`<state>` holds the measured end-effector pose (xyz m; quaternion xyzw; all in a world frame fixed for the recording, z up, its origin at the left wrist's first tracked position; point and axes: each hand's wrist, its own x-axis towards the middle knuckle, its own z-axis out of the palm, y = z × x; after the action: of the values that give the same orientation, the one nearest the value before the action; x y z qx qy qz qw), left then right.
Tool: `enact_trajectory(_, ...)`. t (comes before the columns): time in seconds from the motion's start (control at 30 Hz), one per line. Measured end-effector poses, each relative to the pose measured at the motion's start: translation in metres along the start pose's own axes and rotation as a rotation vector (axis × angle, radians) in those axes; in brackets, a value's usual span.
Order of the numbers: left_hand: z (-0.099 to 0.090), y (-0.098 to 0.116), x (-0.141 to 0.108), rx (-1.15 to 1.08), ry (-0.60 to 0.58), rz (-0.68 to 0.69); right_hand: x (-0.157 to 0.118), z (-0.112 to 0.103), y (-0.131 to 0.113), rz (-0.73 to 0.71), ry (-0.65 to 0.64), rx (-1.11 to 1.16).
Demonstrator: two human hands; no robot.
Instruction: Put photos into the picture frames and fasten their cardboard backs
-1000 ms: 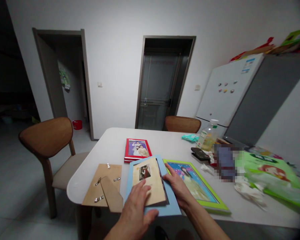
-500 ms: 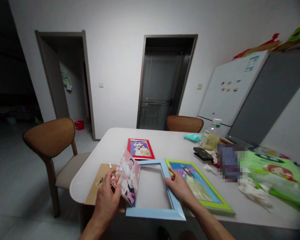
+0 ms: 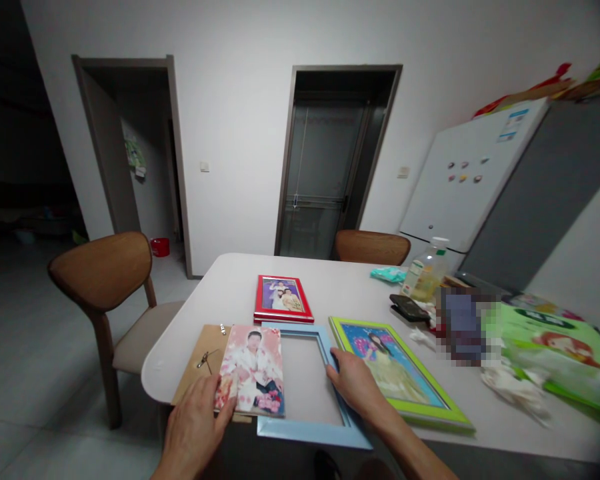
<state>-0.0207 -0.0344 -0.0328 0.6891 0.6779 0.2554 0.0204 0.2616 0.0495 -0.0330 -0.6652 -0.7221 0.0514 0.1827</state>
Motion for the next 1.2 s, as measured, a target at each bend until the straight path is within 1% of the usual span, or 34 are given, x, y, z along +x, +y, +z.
enact_trajectory(0.1, -0.002, 0.002, 0.0, 0.033, 0.021, 0.061, -0.002, -0.004, -0.006, -0.026, 0.036, 0.016)
enact_trajectory(0.17, -0.001, 0.006, 0.0, -0.004, 0.015, 0.134, -0.003, -0.005, -0.016, -0.069, 0.084, 0.103)
enact_trajectory(0.2, 0.001, 0.008, 0.0, -0.031, 0.004, 0.176, -0.004, -0.004, -0.023, -0.085, 0.089, 0.182)
enact_trajectory(0.27, 0.005, 0.014, 0.0, -0.082, -0.024, 0.25, -0.005, 0.002, -0.041, -0.089, 0.036, 0.383)
enact_trajectory(0.37, 0.014, 0.022, 0.0, -0.126, -0.061, 0.32, -0.002, 0.02, -0.069, -0.036, -0.082, 0.665)
enact_trajectory(0.4, 0.017, 0.024, 0.0, -0.132, -0.068, 0.335, 0.0, 0.025, -0.078, -0.002, -0.097, 0.737)
enact_trajectory(0.47, 0.024, 0.026, 0.003, -0.142, -0.063, 0.357, 0.005, 0.03, -0.095, 0.043, -0.087, 0.881)
enact_trajectory(0.5, 0.027, 0.027, 0.005, -0.153, -0.047, 0.366, 0.006, 0.028, -0.102, 0.044, -0.068, 0.958)
enact_trajectory(0.57, 0.028, 0.029, 0.011, -0.2, 0.016, 0.375, 0.007, 0.018, -0.116, -0.008, -0.018, 1.126)
enact_trajectory(0.67, 0.017, 0.038, 0.022, -0.362, 0.146, 0.344, 0.001, -0.005, -0.128, -0.097, 0.014, 1.377)
enact_trajectory(0.73, 0.006, 0.047, 0.027, -0.518, 0.197, 0.247, -0.004, -0.015, -0.127, -0.082, 0.013, 1.469)
enact_trajectory(0.77, 0.002, 0.052, 0.028, -0.605, 0.212, 0.173, -0.006, -0.016, -0.124, -0.041, 0.009, 1.471)
enact_trajectory(0.83, -0.002, 0.064, 0.029, -0.803, 0.229, -0.001, -0.009, -0.011, -0.112, 0.119, -0.026, 1.418)
enact_trajectory(0.9, 0.003, 0.076, 0.026, -1.046, 0.212, -0.135, -0.011, -0.003, -0.098, 0.298, -0.098, 1.398)
enact_trajectory(0.93, 0.008, 0.081, 0.024, -1.166, 0.18, -0.168, -0.011, 0.0, -0.092, 0.348, -0.129, 1.427)
enact_trajectory(0.97, 0.014, 0.085, 0.022, -1.264, 0.133, -0.184, -0.011, 0.003, -0.085, 0.36, -0.145, 1.472)
enact_trajectory(1.0, 0.021, 0.089, 0.02, -1.331, 0.079, -0.19, -0.011, 0.003, -0.079, 0.339, -0.142, 1.521)
enact_trajectory(1.07, 0.03, 0.091, 0.016, -1.372, -0.004, -0.194, -0.008, -0.001, -0.067, 0.279, -0.1, 1.568)
enact_trajectory(1.1, 0.033, 0.09, 0.015, -1.357, -0.024, -0.203, -0.006, -0.004, -0.06, 0.273, -0.084, 1.553)
enact_trajectory(1.13, 0.034, 0.088, 0.014, -1.322, -0.03, -0.217, -0.003, -0.007, -0.053, 0.284, -0.071, 1.519)
enact_trajectory(1.2, 0.032, 0.082, 0.012, -1.189, -0.04, -0.218, 0.003, -0.012, -0.037, 0.307, -0.094, 1.427)
